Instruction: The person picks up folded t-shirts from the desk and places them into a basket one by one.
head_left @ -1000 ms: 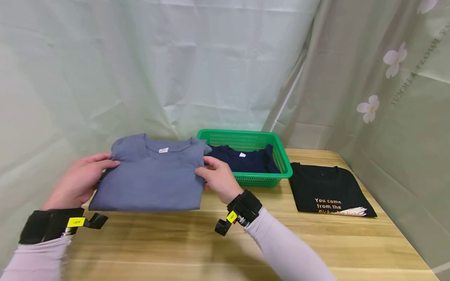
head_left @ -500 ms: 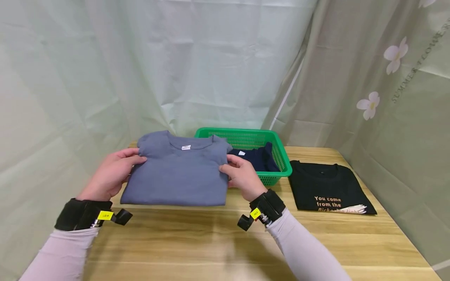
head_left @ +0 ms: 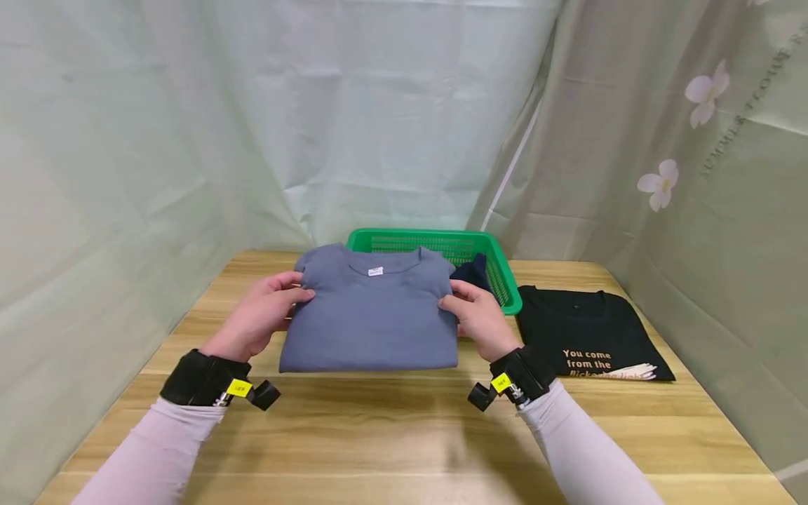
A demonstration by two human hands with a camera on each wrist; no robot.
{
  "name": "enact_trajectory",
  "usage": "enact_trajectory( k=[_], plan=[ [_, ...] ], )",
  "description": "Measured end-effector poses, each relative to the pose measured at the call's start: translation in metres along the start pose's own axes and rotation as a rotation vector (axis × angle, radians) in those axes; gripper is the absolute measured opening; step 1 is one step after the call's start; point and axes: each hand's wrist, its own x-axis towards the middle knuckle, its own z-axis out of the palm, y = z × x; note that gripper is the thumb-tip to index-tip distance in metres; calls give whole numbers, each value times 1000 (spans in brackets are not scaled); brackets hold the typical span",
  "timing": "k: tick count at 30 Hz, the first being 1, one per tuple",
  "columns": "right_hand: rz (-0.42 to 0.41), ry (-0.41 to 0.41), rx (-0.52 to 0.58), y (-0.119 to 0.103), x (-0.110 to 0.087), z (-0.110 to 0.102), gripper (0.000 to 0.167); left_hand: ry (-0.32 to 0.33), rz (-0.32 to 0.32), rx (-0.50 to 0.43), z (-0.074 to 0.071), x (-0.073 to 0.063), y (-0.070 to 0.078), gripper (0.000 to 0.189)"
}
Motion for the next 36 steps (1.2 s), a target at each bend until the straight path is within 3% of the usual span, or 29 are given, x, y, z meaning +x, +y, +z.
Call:
enact_trajectory(
  k=[7,19,27,36],
  plan=[
    [29,0,-20,3,-5,-18,55,-40,2,-3,18,3,1,50],
    [37,49,-69,4,-5,-34,54,-40,4,-42,35,12,4,47],
    [47,70,-87,2,3,-48,58,-48,-13,-39,46,28,12,61],
    [81,82,-97,-10,29,-49,63,-16,-22,-93,47,57,21,60]
  ],
)
